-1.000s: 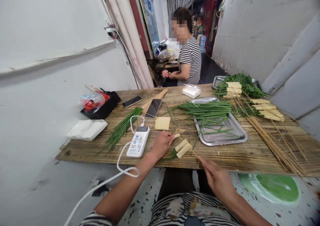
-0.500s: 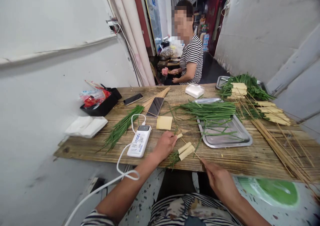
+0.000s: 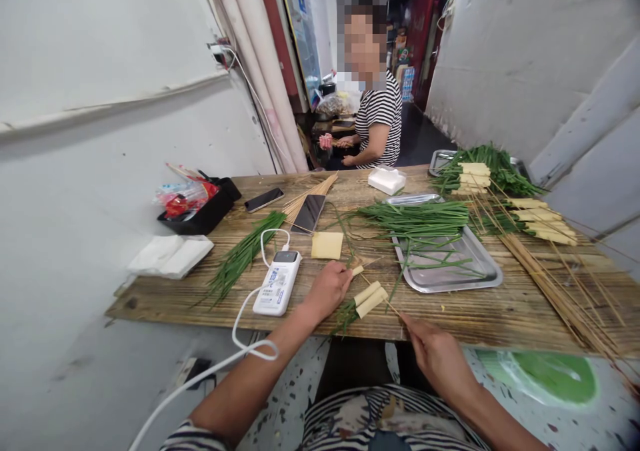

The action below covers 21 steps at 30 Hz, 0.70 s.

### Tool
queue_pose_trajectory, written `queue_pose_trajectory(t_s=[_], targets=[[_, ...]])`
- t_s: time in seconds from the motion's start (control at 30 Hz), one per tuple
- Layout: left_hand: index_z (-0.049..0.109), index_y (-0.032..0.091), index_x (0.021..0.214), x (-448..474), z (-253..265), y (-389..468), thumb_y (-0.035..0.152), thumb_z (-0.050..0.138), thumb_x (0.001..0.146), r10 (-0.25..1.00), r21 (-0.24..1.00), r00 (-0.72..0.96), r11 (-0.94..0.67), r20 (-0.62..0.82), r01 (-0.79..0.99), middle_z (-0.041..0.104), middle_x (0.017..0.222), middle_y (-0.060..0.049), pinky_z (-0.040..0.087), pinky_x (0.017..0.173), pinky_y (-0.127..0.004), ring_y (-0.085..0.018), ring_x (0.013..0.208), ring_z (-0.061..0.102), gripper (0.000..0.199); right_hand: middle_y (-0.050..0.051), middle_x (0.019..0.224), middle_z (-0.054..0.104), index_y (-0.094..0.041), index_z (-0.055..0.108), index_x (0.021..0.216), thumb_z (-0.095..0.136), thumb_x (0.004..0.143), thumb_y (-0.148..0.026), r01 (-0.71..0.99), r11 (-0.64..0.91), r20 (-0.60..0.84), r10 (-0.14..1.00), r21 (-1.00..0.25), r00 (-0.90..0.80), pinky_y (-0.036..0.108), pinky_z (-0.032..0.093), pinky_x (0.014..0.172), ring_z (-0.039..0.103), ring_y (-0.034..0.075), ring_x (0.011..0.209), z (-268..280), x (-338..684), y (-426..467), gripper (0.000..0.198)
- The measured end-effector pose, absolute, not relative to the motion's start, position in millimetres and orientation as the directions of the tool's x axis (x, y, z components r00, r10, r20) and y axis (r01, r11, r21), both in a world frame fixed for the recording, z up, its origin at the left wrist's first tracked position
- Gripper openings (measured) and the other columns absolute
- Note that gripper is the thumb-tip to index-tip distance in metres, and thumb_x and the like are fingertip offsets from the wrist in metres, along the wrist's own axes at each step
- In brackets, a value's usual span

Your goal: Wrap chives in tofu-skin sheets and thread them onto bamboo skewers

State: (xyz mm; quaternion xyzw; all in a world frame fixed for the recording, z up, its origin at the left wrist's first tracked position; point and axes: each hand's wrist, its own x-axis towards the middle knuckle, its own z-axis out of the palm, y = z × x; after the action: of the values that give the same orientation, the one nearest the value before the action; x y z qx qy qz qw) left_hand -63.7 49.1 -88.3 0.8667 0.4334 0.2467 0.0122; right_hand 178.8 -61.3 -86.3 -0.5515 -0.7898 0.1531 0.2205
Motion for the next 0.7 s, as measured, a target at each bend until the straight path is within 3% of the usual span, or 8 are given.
queue_pose_trajectory(t_s=[0.27, 0.4, 0.57, 0.7], targets=[[0.068, 0.014, 0.079, -64.6, -88.0, 50.3, 0.029, 0.038, 0.096, 0.761, 0.251, 0.51, -0.627, 0.402, 0.738, 0.061, 0.076, -0.008, 0.042, 0.067, -0.029, -0.017, 0.073, 0.053, 0.037, 0.008, 0.103, 0.071, -0.016, 0.064, 0.113, 0.034, 0.085, -0.009, 0.801, 0.343, 0.189, 0.939, -0.49, -0.287, 0.032, 0.055, 0.081, 0.068, 0.019, 0.09, -84.6, 176.9, -59.0, 0.042], [0.068, 0.014, 0.08, -64.0, -86.8, 49.8, 0.03, 0.037, 0.096, 0.773, 0.264, 0.505, -0.616, 0.384, 0.743, 0.06, 0.076, -0.008, 0.042, 0.067, -0.028, -0.017, 0.074, 0.052, 0.039, 0.008, 0.109, 0.069, -0.016, 0.058, 0.124, 0.036, 0.081, -0.004, 0.837, 0.315, 0.094, 0.947, -0.449, -0.306, 0.027, 0.052, 0.084, 0.067, 0.015, 0.094, -81.4, 175.8, -58.3, 0.049], [0.068, 0.015, 0.081, -64.2, -90.4, 47.6, 0.028, 0.036, 0.097, 0.778, 0.293, 0.471, -0.605, 0.416, 0.74, 0.058, 0.075, -0.007, 0.04, 0.067, -0.027, -0.016, 0.072, 0.05, 0.038, 0.009, 0.096, 0.073, -0.015, 0.049, 0.133, 0.04, 0.076, 0.001, 0.922, 0.331, -0.042, 0.938, -0.201, -0.345, 0.019, 0.05, 0.063, 0.068, 0.014, 0.07, -76.4, 170.2, -57.9, 0.06], [0.068, 0.015, 0.083, -66.0, -95.1, 45.9, 0.027, 0.036, 0.097, 0.775, 0.347, 0.46, -0.615, 0.434, 0.708, 0.057, 0.074, -0.007, 0.039, 0.067, -0.027, -0.016, 0.072, 0.049, 0.037, 0.008, 0.084, 0.073, -0.017, 0.053, 0.129, 0.045, 0.078, -0.003, 0.916, 0.398, 0.002, 0.917, -0.046, -0.398, 0.018, 0.044, 0.055, 0.066, 0.014, 0.063, -76.8, 167.3, -57.8, 0.054]])
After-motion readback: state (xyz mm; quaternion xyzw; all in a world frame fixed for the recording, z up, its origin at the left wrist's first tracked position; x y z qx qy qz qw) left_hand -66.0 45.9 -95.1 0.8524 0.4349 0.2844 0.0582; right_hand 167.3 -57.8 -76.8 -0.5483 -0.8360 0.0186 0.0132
